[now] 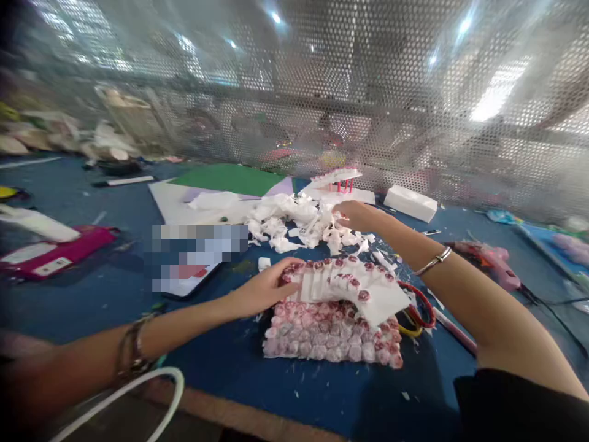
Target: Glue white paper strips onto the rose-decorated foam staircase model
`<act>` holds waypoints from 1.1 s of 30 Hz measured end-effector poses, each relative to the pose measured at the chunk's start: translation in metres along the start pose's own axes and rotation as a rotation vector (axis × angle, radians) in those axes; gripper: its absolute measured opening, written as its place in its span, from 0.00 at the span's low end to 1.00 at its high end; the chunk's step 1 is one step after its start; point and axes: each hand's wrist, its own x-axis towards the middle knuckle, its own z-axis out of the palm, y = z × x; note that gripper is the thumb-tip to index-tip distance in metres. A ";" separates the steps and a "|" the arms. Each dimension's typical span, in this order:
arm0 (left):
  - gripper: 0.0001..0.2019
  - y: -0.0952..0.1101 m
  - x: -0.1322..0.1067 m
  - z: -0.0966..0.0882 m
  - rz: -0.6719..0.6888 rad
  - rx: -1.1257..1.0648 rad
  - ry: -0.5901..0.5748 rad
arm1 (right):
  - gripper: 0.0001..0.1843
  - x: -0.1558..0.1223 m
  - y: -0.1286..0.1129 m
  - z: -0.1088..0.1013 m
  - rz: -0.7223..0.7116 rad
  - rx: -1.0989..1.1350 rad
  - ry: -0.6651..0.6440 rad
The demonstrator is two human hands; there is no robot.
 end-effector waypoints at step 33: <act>0.16 0.005 -0.009 -0.018 -0.005 0.789 -0.028 | 0.19 0.059 -0.062 0.029 -0.140 -0.058 0.064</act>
